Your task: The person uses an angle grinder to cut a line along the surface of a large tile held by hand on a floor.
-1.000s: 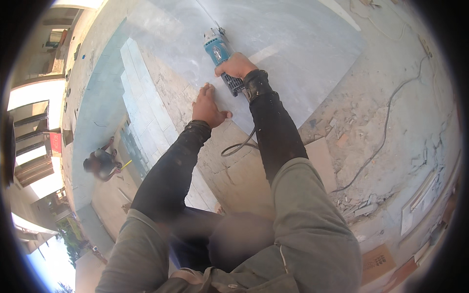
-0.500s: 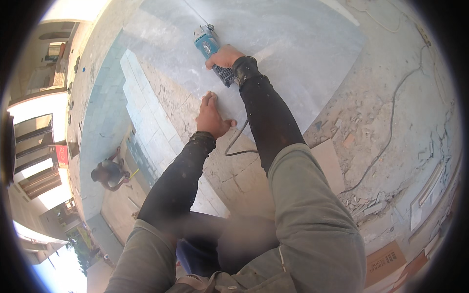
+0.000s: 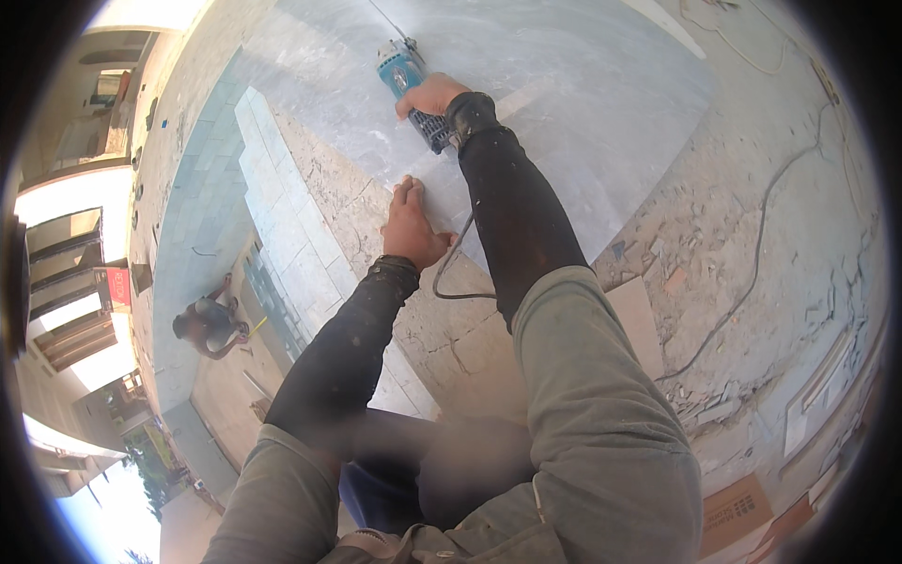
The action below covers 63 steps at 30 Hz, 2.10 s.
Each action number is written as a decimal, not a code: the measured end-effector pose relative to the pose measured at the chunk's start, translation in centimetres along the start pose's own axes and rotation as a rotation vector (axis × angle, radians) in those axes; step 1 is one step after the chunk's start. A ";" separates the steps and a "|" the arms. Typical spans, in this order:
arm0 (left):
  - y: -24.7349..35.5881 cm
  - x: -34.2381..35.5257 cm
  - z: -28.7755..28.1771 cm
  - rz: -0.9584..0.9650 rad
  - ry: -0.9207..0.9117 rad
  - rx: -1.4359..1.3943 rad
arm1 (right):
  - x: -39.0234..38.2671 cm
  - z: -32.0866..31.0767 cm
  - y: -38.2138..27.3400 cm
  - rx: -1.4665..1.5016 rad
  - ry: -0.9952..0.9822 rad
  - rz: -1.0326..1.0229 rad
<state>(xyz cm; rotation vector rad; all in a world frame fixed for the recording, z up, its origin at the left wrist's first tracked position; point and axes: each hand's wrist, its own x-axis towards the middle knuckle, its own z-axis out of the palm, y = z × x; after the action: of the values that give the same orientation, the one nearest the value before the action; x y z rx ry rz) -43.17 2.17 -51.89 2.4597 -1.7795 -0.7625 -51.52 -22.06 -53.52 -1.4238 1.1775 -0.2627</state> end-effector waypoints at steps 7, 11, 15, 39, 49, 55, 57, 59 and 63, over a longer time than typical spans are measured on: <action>0.5 0.0 0.0 -0.003 -0.006 0.015 | 1.1 -0.1 0.6 -0.005 0.004 0.010; -0.2 -0.1 0.1 -0.018 0.007 0.019 | -0.2 0.2 0.1 0.061 -0.051 0.012; 0.6 -0.2 -0.2 -0.022 -0.015 0.006 | -0.3 -0.3 0.9 0.079 -0.028 0.001; 2.1 -0.7 -1.9 -0.110 -0.098 0.068 | -4.2 0.4 2.2 0.228 -0.021 -0.017; 2.1 -0.9 -2.0 -0.127 -0.090 0.064 | -5.1 0.5 2.0 0.248 -0.034 0.023; 2.2 -1.0 -2.4 -0.133 -0.106 0.046 | -6.0 0.6 2.1 0.217 -0.021 0.021; 2.1 -1.0 -2.4 -0.137 -0.102 0.054 | -6.3 0.7 2.2 0.213 -0.026 0.017; 2.1 -0.9 -2.1 -0.133 -0.092 0.063 | -6.3 0.7 2.8 0.219 -0.033 0.013; 2.1 -0.8 -2.0 -0.126 -0.094 0.065 | -6.5 0.8 4.0 0.237 -0.023 0.008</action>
<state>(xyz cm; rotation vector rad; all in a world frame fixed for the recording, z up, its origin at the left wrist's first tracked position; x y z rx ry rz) -44.49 1.63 -49.24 2.6413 -1.7189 -0.8557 -55.85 -15.76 -54.04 -1.2116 1.0950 -0.3672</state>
